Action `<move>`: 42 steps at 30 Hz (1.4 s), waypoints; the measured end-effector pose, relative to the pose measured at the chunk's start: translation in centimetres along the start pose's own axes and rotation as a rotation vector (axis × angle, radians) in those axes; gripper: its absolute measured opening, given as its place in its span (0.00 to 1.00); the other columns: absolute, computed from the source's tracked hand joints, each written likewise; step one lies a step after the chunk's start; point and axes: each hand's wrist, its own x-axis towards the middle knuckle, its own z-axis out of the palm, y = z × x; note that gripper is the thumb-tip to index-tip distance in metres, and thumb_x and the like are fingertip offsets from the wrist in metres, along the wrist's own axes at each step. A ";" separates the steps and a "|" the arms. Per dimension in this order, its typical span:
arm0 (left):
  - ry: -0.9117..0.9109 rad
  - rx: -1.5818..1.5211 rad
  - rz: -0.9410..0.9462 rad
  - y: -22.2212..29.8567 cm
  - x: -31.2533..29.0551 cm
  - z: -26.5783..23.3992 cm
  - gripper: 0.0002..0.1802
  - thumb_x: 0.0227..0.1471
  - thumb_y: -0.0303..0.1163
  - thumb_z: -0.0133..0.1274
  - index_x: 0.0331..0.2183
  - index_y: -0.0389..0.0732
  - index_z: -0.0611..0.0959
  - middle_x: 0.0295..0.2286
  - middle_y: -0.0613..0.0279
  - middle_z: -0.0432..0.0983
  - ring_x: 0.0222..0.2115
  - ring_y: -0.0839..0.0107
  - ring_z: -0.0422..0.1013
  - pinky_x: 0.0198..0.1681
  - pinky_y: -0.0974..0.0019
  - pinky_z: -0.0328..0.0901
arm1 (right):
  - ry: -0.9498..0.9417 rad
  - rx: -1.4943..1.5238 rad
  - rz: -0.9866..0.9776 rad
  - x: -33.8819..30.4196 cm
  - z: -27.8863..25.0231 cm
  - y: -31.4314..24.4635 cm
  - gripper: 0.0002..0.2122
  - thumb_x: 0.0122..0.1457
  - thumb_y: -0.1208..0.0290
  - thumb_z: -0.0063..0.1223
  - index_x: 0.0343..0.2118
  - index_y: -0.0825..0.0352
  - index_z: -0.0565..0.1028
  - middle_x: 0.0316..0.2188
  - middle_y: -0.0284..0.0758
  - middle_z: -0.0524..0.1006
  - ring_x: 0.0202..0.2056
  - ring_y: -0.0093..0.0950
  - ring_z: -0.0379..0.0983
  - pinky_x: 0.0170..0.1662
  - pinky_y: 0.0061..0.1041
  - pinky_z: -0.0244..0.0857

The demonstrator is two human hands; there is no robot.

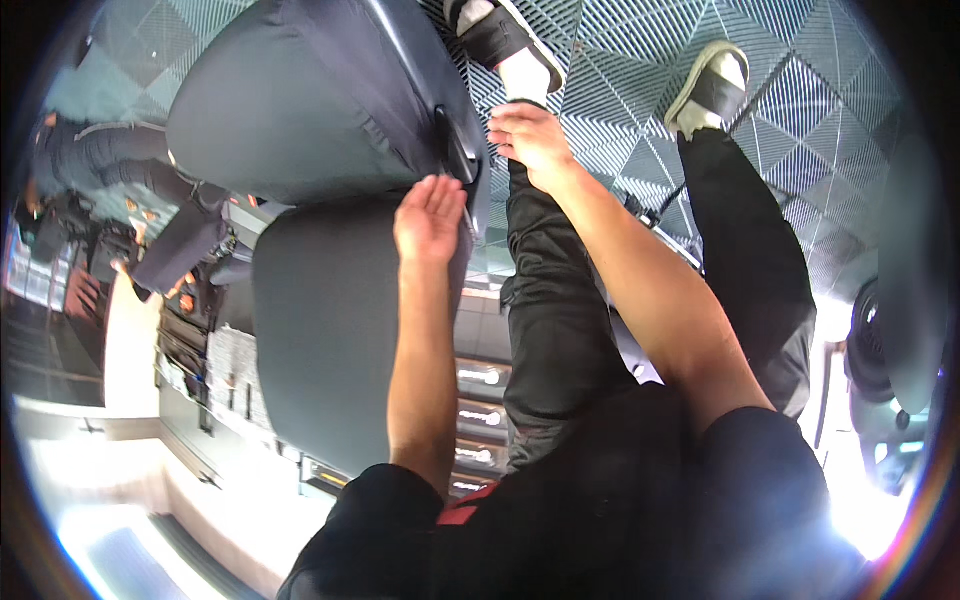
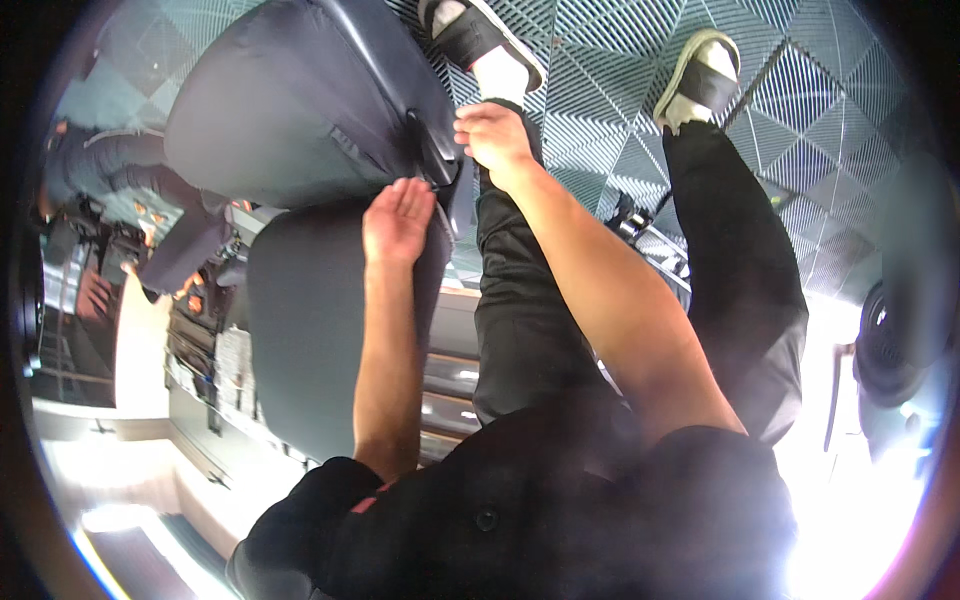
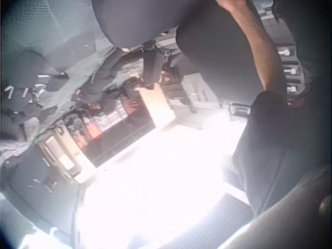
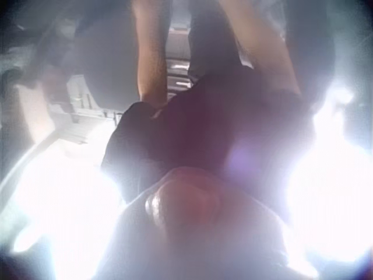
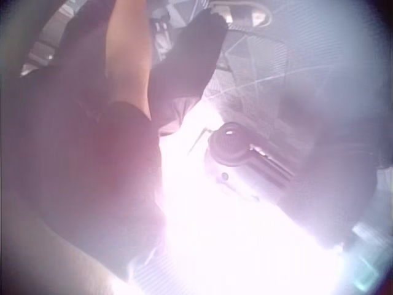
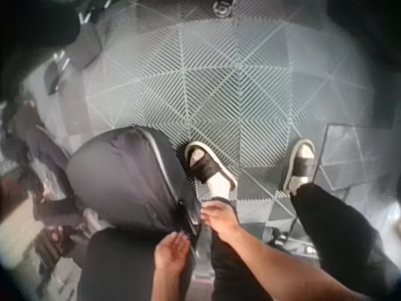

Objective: The person secures a foam cushion to a car seat frame using zip ties, then installs a black seat cover over the cushion and frame. They adjust the cover and tie off the drawstrings to secure it in place.

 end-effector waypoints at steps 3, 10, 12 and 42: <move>-0.011 -0.260 -0.068 -3.2 2.9 2.2 0.32 0.68 0.42 0.38 0.64 0.31 0.55 0.58 0.39 0.61 0.47 0.49 0.74 0.53 0.47 0.70 | -0.118 -0.619 -0.301 2.8 0.2 0.6 0.10 0.59 0.74 0.50 0.37 0.63 0.84 0.44 0.31 0.82 0.43 0.25 0.80 0.48 0.23 0.73; 0.167 -0.707 -0.027 -4.6 8.6 3.7 0.26 0.68 0.47 0.35 0.47 0.29 0.67 0.33 0.57 0.70 0.33 0.64 0.73 0.40 0.58 0.74 | -0.154 -1.081 -0.488 5.9 5.3 2.0 0.14 0.61 0.63 0.50 0.43 0.63 0.82 0.45 0.40 0.81 0.49 0.37 0.78 0.56 0.32 0.69; 0.111 -0.770 -0.027 -5.4 9.2 3.7 0.20 0.67 0.43 0.32 0.36 0.36 0.70 0.27 0.64 0.71 0.29 0.69 0.71 0.38 0.63 0.72 | -0.119 -1.149 -0.434 6.0 7.0 2.4 0.15 0.61 0.63 0.50 0.42 0.67 0.81 0.45 0.44 0.81 0.49 0.40 0.77 0.55 0.34 0.70; 0.160 -0.507 0.342 -9.3 9.4 4.8 0.18 0.55 0.35 0.43 0.25 0.31 0.80 0.24 0.54 0.78 0.16 0.64 0.70 0.15 0.57 0.60 | -0.191 -1.651 -0.818 3.2 6.9 4.0 0.12 0.56 0.69 0.50 0.37 0.70 0.80 0.39 0.48 0.80 0.43 0.46 0.79 0.48 0.43 0.72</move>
